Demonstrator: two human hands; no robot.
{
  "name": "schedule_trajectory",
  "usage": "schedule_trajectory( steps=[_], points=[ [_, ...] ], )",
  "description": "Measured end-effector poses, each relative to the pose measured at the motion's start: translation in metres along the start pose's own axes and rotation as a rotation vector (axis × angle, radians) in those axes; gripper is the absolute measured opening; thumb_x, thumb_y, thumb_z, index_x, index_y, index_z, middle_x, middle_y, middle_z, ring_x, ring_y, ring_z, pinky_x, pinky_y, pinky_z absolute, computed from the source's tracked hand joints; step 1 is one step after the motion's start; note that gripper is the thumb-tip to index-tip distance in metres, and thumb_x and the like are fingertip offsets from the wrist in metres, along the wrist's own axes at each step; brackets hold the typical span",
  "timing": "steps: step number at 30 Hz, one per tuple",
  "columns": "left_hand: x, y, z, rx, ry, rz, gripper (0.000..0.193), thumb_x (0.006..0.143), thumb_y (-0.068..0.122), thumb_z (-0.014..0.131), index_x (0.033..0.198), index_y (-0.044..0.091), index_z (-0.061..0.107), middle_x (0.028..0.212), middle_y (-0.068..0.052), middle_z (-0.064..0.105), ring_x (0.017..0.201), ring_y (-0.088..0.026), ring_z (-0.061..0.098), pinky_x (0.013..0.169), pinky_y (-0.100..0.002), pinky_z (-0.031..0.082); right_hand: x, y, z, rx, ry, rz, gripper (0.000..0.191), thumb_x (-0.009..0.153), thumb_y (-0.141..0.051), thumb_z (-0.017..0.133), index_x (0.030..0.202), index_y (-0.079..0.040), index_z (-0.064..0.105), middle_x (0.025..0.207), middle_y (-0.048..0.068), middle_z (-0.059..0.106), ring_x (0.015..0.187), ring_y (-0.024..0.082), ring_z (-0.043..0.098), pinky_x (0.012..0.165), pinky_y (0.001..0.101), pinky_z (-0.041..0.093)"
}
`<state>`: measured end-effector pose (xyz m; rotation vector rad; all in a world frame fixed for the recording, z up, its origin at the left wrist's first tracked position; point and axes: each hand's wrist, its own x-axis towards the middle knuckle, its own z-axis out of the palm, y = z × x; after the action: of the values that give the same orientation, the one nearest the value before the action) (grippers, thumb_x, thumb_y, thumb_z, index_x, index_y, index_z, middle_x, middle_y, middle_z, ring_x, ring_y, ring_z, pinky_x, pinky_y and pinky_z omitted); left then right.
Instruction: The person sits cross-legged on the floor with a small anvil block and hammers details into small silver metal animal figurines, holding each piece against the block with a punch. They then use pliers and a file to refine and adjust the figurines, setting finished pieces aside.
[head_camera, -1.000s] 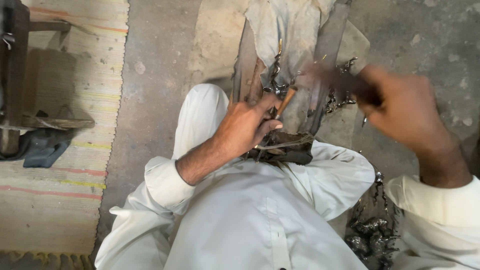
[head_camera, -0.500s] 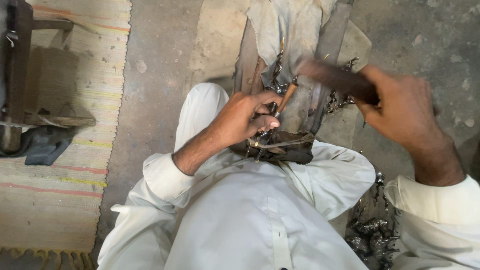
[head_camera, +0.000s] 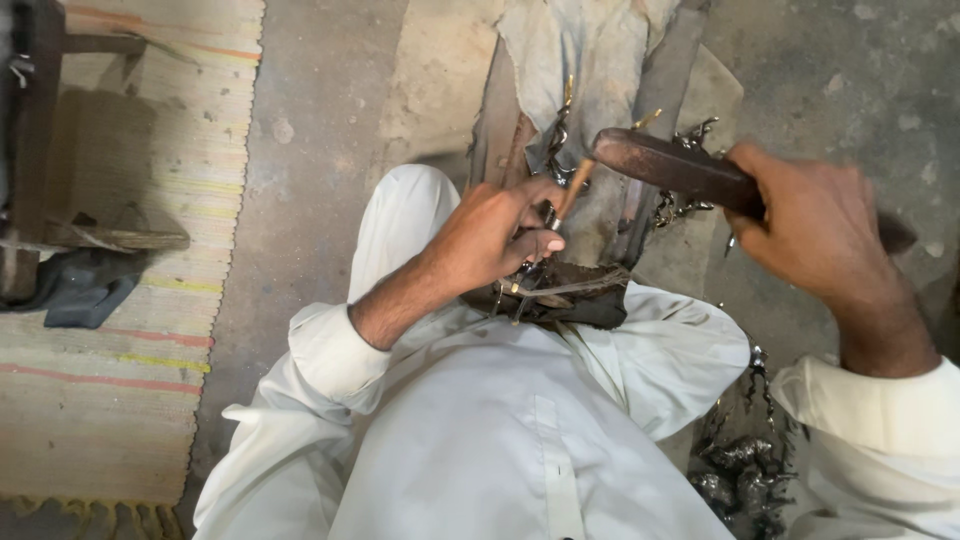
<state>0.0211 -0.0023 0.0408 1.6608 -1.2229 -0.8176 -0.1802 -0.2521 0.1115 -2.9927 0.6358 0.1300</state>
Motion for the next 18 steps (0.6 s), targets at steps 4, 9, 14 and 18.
schedule_trajectory(
  steps=[4, 9, 14, 18],
  points=[
    [-0.0034, -0.0003, 0.0042, 0.036, 0.059, 0.104, 0.032, 0.089, 0.013, 0.08, 0.114, 0.004, 0.063, 0.078, -0.01, 0.076, 0.071, -0.024, 0.077, 0.063, -0.038, 0.053, -0.0022, -0.0056, -0.0058, 0.135, 0.019, 0.278, 0.03, 0.092, -0.023, 0.077, 0.112, -0.007, 0.062, 0.072, 0.017, 0.066, 0.07, 0.035, 0.069, 0.069, 0.0466, 0.053],
    [-0.0031, -0.003, 0.0082, 0.06, 0.087, 0.195, 0.035, 0.088, 0.016, 0.081, 0.117, 0.005, 0.063, 0.085, -0.013, 0.077, 0.081, -0.029, 0.077, 0.066, -0.041, 0.055, -0.0053, -0.009, -0.0023, 0.262, 0.131, 0.123, 0.031, 0.09, -0.022, 0.077, 0.113, -0.009, 0.061, 0.086, 0.009, 0.068, 0.075, 0.032, 0.07, 0.068, 0.0463, 0.052],
    [-0.0028, -0.0031, 0.0041, 0.093, 0.07, 0.153, 0.036, 0.087, 0.016, 0.081, 0.116, 0.005, 0.061, 0.086, -0.014, 0.077, 0.08, -0.031, 0.077, 0.067, -0.042, 0.054, -0.0042, -0.0049, 0.0022, -0.029, 0.029, -0.041, 0.034, 0.083, -0.015, 0.077, 0.116, -0.012, 0.067, 0.077, 0.012, 0.067, 0.075, 0.037, 0.068, 0.072, 0.0481, 0.051],
    [-0.0051, 0.0009, 0.0077, 0.09, 0.085, 0.133, 0.031, 0.091, 0.016, 0.08, 0.112, 0.005, 0.06, 0.085, -0.013, 0.078, 0.081, -0.03, 0.077, 0.067, -0.042, 0.053, -0.007, -0.0012, -0.0043, 0.103, 0.058, 0.143, 0.029, 0.089, -0.019, 0.077, 0.113, -0.01, 0.064, 0.073, 0.013, 0.065, 0.071, 0.035, 0.068, 0.069, 0.047, 0.05]
  ],
)
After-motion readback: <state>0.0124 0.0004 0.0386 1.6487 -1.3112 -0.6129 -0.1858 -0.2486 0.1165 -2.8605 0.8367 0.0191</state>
